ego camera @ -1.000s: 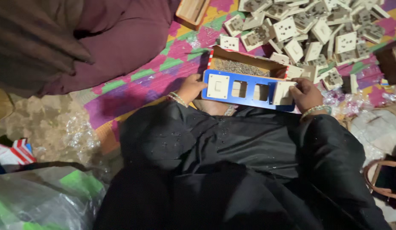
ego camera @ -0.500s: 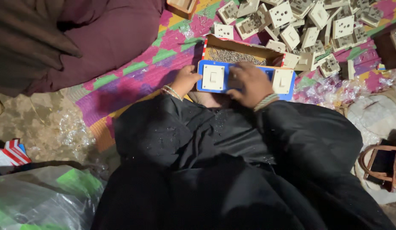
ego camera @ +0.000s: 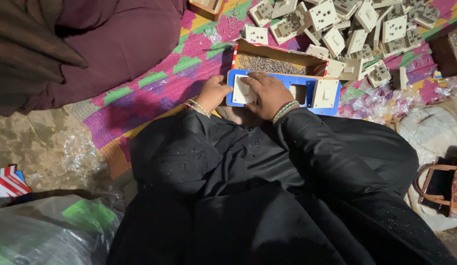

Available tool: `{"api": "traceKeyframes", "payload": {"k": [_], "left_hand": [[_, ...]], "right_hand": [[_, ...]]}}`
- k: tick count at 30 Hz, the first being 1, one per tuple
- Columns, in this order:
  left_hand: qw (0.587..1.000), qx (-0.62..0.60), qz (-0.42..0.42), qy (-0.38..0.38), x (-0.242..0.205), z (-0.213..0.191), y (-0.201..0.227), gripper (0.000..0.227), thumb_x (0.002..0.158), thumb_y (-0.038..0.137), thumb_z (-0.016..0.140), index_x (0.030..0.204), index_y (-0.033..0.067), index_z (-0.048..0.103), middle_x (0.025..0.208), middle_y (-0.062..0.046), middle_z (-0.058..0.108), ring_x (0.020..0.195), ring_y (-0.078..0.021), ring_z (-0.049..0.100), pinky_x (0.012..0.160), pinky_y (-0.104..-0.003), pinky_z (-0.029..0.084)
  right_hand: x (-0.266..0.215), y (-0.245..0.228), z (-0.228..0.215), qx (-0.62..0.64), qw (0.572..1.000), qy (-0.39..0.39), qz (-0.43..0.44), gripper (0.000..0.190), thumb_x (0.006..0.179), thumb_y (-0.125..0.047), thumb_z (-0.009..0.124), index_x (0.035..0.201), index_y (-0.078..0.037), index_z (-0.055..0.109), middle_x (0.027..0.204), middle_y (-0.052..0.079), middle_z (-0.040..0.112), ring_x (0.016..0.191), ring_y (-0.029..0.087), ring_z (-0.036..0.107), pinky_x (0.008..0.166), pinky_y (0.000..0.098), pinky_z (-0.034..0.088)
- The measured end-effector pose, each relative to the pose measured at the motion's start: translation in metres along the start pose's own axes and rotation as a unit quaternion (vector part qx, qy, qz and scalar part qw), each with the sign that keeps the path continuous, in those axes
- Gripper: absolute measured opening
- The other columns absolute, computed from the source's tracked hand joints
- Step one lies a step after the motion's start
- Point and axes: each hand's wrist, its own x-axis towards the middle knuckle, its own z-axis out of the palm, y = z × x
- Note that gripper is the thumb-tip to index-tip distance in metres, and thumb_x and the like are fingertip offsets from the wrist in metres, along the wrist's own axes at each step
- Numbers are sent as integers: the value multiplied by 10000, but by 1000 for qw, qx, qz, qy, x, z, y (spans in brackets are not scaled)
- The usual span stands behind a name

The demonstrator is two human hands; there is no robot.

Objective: The person places white plastic electrical socket and switch modules into a blue plastic frame. They then use a screwdriver to fasten the modules into the frame with screws from a nearby box.

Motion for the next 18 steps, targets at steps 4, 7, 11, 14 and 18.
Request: {"api": "traceKeyframes", "payload": {"k": [4, 7, 11, 14, 18], "left_hand": [[1000, -27, 3, -8, -3, 3, 5, 534, 858, 89, 689, 1328, -121, 549, 1071, -178, 742, 927, -211, 734, 795, -307, 586], [999, -33, 6, -16, -4, 2, 9, 503, 862, 73, 684, 1310, -119, 562, 1050, -170, 746, 905, -201, 742, 783, -298, 591], [997, -56, 0, -47, -7, 1, 13, 456, 872, 47, 664, 1289, -121, 590, 1017, -171, 753, 861, -199, 746, 751, -295, 589], [998, -54, -9, -36, -9, -1, 13, 461, 867, 35, 663, 1297, -93, 558, 1016, -167, 750, 862, -195, 748, 751, -299, 594], [998, -57, -14, -28, -3, 0, 5, 473, 861, 23, 662, 1302, -75, 521, 1014, -163, 752, 861, -200, 753, 755, -313, 598]], "right_hand": [[-1, -1, -5, 34, 999, 22, -15, 680, 738, -212, 826, 1353, -70, 576, 1383, 208, 585, 1289, 407, 557, 1093, 465, 444], [-1, -4, -7, 57, 997, 39, -22, 655, 723, -192, 833, 1309, -57, 573, 1356, 208, 591, 1278, 411, 560, 1085, 467, 455], [-2, -5, -9, 91, 995, 26, -3, 622, 727, -178, 826, 1275, -57, 558, 1325, 195, 598, 1258, 408, 573, 1058, 461, 476], [-1, -6, -8, 60, 998, 27, -20, 613, 730, -184, 827, 1265, -63, 555, 1321, 216, 583, 1247, 425, 566, 1047, 472, 475], [0, -5, -7, 22, 999, 24, -22, 650, 717, -231, 836, 1271, -54, 545, 1323, 260, 556, 1230, 454, 549, 1019, 490, 473]]}}
